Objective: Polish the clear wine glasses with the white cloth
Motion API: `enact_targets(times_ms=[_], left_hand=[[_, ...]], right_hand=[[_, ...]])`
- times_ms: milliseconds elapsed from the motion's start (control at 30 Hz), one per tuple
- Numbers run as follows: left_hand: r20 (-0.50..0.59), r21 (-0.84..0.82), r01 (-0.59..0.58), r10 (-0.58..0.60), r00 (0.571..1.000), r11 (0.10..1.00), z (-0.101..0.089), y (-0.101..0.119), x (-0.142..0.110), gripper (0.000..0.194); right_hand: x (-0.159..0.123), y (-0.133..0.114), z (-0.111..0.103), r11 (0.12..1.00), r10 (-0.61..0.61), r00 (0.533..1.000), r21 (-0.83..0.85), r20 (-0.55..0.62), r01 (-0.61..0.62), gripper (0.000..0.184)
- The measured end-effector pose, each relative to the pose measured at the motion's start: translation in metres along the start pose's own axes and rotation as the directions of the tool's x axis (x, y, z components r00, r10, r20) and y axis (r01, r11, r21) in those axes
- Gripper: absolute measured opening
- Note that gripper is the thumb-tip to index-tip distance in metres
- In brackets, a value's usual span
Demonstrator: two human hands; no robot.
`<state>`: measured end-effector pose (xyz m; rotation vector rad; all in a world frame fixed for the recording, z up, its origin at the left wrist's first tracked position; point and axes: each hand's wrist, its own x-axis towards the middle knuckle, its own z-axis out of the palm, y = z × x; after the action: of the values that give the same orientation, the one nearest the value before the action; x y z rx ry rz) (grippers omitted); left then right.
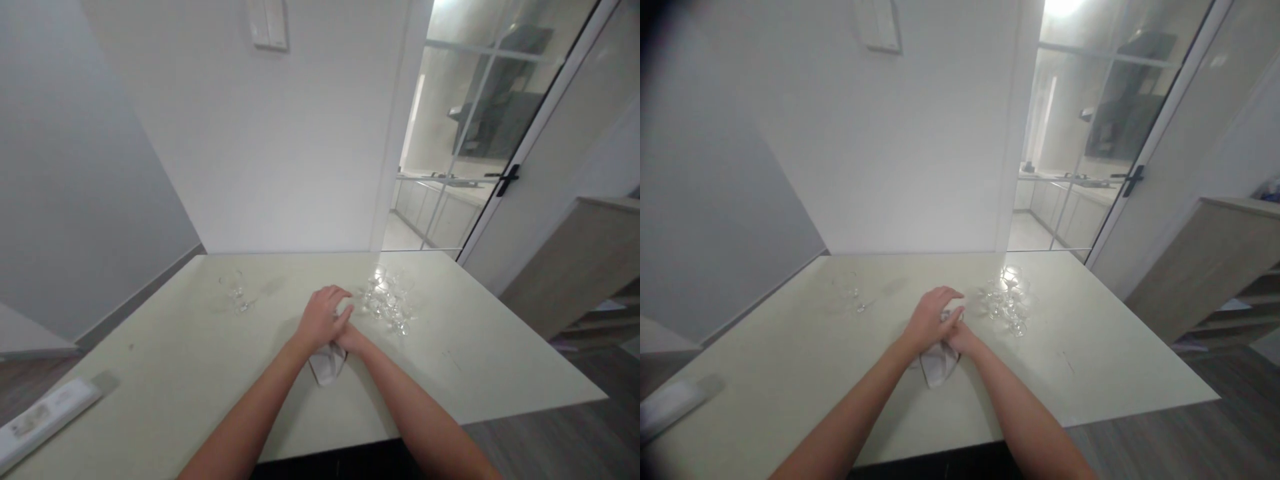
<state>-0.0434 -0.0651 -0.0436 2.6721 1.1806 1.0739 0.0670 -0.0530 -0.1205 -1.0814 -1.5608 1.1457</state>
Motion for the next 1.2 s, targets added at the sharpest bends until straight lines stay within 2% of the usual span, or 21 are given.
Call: enact_targets(times_ms=[33, 67, 100, 167, 233, 300, 400, 467, 500, 567, 700, 833, 867, 900, 967, 1033, 1100, 1133, 1167, 1200], left_hand=[[-0.176, 0.020, 0.014, -0.010, 0.984, 1.000, -0.013, -0.016, -0.010, 0.026], [-0.380, 0.050, 0.056, -0.033, 0.925, 0.997, -0.024, -0.033, -0.021, 0.027], [-0.560, 0.078, 0.115, -0.051, 0.827, 0.990, -0.033, -0.050, -0.031, 0.032], [-0.757, 0.093, 0.266, -0.106, 0.645, 0.959, -0.046, -0.081, -0.049, 0.050], [-0.834, 0.045, 0.377, -0.173, 0.524, 0.925, -0.051, -0.106, -0.060, 0.070], [-0.874, -0.077, 0.455, -0.279, 0.398, 0.887, -0.049, -0.125, -0.064, 0.085], [-0.822, -0.354, 0.527, -0.526, 0.219, 0.773, -0.037, -0.148, -0.066, 0.094], [-0.721, -0.510, 0.541, -0.676, 0.154, 0.668, -0.027, -0.161, -0.068, 0.094], [-0.672, -0.562, 0.542, -0.727, 0.141, 0.625, -0.023, -0.167, -0.069, 0.092], [-0.601, -0.621, 0.530, -0.785, 0.149, 0.577, -0.018, -0.176, -0.070, 0.085], [-0.544, -0.667, 0.477, -0.811, 0.214, 0.573, -0.015, -0.184, -0.069, 0.062], [-0.544, -0.694, 0.416, -0.807, 0.230, 0.587, -0.019, -0.173, -0.061, 0.046], [-0.538, -0.700, 0.399, -0.805, 0.251, 0.593, -0.020, -0.166, -0.059, 0.044], [-0.525, -0.703, 0.382, -0.800, 0.290, 0.600, -0.021, -0.157, -0.056, 0.043], [-0.454, -0.707, 0.356, -0.778, 0.435, 0.611, -0.021, -0.136, -0.051, 0.040], [-0.312, -0.713, 0.334, -0.705, 0.637, 0.617, -0.019, -0.111, -0.047, 0.036], [-0.111, -0.725, 0.309, -0.548, 0.829, 0.615, -0.016, -0.089, -0.046, 0.036], [-0.009, -0.734, 0.304, -0.456, 0.890, 0.607, -0.015, -0.079, -0.046, 0.037], [0.083, -0.746, 0.308, -0.377, 0.923, 0.591, -0.013, -0.072, -0.046, 0.038], [0.158, -0.757, 0.321, -0.316, 0.935, 0.569, -0.012, -0.066, -0.047, 0.039]], right_hand=[[-0.002, 0.000, -0.001, 0.999, 0.020, 1.000, 0.031, 0.021, -0.021, 0.037], [-0.004, 0.001, -0.001, 0.996, 0.052, 0.998, 0.066, 0.030, -0.054, 0.039], [-0.005, 0.003, -0.002, 0.990, 0.091, 0.996, 0.105, 0.020, -0.092, 0.042], [-0.006, 0.006, -0.003, 0.969, 0.200, 0.979, 0.153, -0.032, -0.193, 0.047], [-0.005, 0.010, -0.004, 0.952, 0.257, 0.964, 0.190, -0.072, -0.240, 0.049], [-0.006, 0.012, -0.006, 0.953, 0.224, 0.972, 0.224, -0.071, -0.203, 0.047], [-0.006, 0.013, -0.011, 0.947, 0.166, 0.983, 0.289, -0.081, -0.137, 0.042], [-0.006, 0.012, -0.014, 0.944, 0.142, 0.982, 0.315, -0.122, -0.098, 0.038], [-0.006, 0.012, -0.015, 0.945, 0.128, 0.982, 0.318, -0.141, -0.078, 0.037], [-0.006, 0.011, -0.017, 0.947, 0.102, 0.982, 0.318, -0.162, -0.046, 0.035], [-0.007, 0.010, -0.016, 0.954, 0.103, 0.984, 0.295, -0.148, -0.056, 0.034], [-0.009, 0.009, -0.014, 0.971, 0.057, 0.991, 0.236, -0.123, -0.027, 0.028], [-0.010, 0.008, -0.014, 0.976, 0.043, 0.993, 0.219, -0.114, -0.017, 0.027], [-0.010, 0.007, -0.014, 0.979, 0.033, 0.994, 0.203, -0.105, -0.011, 0.027], [-0.010, 0.007, -0.014, 0.985, 0.019, 0.996, 0.174, -0.088, -0.004, 0.029], [-0.010, 0.007, -0.013, 0.989, 0.003, 0.998, 0.149, -0.067, 0.007, 0.032], [-0.009, 0.007, -0.013, 0.991, -0.031, 0.999, 0.129, -0.041, 0.036, 0.033], [-0.009, 0.007, -0.012, 0.991, -0.057, 0.998, 0.124, -0.022, 0.059, 0.034], [-0.009, 0.005, -0.011, 0.989, -0.082, 0.997, 0.123, -0.001, 0.082, 0.034], [-0.009, 0.003, -0.010, 0.987, -0.102, 0.995, 0.127, 0.022, 0.098, 0.034]])
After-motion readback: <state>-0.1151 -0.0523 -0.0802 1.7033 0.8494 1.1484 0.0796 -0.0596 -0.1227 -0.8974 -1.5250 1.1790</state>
